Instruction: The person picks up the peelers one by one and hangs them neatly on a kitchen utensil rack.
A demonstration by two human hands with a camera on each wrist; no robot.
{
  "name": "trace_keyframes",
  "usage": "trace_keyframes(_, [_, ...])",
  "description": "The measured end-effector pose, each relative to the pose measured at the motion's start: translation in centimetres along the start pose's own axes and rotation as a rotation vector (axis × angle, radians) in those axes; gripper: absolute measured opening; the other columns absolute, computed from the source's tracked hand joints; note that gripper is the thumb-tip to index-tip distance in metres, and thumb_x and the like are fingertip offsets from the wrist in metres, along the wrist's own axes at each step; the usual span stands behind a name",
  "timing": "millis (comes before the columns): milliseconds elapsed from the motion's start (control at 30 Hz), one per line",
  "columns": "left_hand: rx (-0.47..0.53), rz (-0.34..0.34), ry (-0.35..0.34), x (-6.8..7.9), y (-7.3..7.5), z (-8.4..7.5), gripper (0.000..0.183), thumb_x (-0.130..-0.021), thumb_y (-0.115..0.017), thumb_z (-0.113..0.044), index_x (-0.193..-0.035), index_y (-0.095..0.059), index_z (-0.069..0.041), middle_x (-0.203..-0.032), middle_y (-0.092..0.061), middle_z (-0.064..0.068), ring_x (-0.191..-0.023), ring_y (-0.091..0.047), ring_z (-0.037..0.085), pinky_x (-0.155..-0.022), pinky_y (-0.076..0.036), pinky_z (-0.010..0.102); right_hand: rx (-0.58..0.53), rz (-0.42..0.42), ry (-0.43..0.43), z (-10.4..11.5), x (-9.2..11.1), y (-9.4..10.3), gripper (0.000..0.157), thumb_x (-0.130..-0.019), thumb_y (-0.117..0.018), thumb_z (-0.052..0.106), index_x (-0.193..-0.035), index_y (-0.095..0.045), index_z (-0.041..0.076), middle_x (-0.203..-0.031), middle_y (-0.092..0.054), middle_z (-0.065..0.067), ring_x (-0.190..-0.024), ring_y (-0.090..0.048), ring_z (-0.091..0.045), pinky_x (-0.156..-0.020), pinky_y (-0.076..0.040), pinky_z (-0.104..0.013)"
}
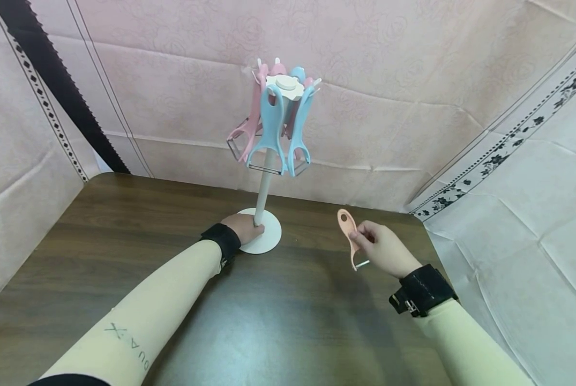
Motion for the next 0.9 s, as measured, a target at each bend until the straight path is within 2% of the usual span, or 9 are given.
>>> trace_keyframes(200, [-0.002, 0.000, 0.004, 1.0, 0.7, -0.5, 0.033, -0.097, -0.052, -0.035, -0.098, -0.071, -0.008, -0.086, -0.069, 0.004, -0.079, -0.059, 0.022, -0.077, -0.046, 0.036, 0.046, -0.107, 0.037, 2.7, -0.5, 2.5, 0.026, -0.099, -0.055, 0.033, -0.085, -0.060, 0.011, -0.069, -0.055, -0.003, -0.055, -0.046, -0.012, -0.049, -0.038, -0.028])
trace_keyframes(367, [0.003, 0.002, 0.002, 1.5, 1.1, -0.8, 0.032, -0.097, -0.053, -0.034, -0.097, -0.071, -0.008, -0.087, -0.069, 0.004, -0.081, -0.060, 0.022, -0.078, -0.046, 0.036, 0.041, -0.140, 0.076, 4.7, -0.9, 3.9, 0.025, -0.099, -0.055, 0.030, -0.089, -0.061, 0.008, -0.072, -0.059, -0.003, -0.061, -0.051, -0.011, -0.054, -0.040, -0.025])
trace_keyframes(567, [0.002, 0.004, 0.008, 1.3, 0.9, -0.7, 0.033, -0.097, -0.053, -0.035, -0.098, -0.071, -0.008, -0.085, -0.069, 0.004, -0.080, -0.059, 0.022, -0.078, -0.046, 0.037, 0.034, -0.178, 0.103, 6.8, -1.3, 5.6, 0.024, -0.100, -0.054, 0.028, -0.090, -0.062, 0.007, -0.074, -0.062, -0.004, -0.064, -0.054, -0.014, -0.056, -0.041, -0.023])
trace_keyframes(900, [-0.015, 0.002, 0.008, 0.6, 0.5, -0.4, 0.033, -0.097, -0.052, -0.036, -0.096, -0.071, -0.009, -0.084, -0.068, 0.003, -0.079, -0.059, 0.022, -0.076, -0.046, 0.036, -0.030, -0.251, 0.166, 11.3, -2.1, 8.5, 0.018, -0.099, -0.056, 0.020, -0.095, -0.064, 0.004, -0.082, -0.068, -0.004, -0.074, -0.063, -0.005, -0.063, -0.046, -0.017])
Point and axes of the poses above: each hand's wrist, its own x-axis away from the middle knuckle, its own y-axis out of the back of the hand, z = x × y, the point moved 9 cm from there along -x, towards the middle knuckle
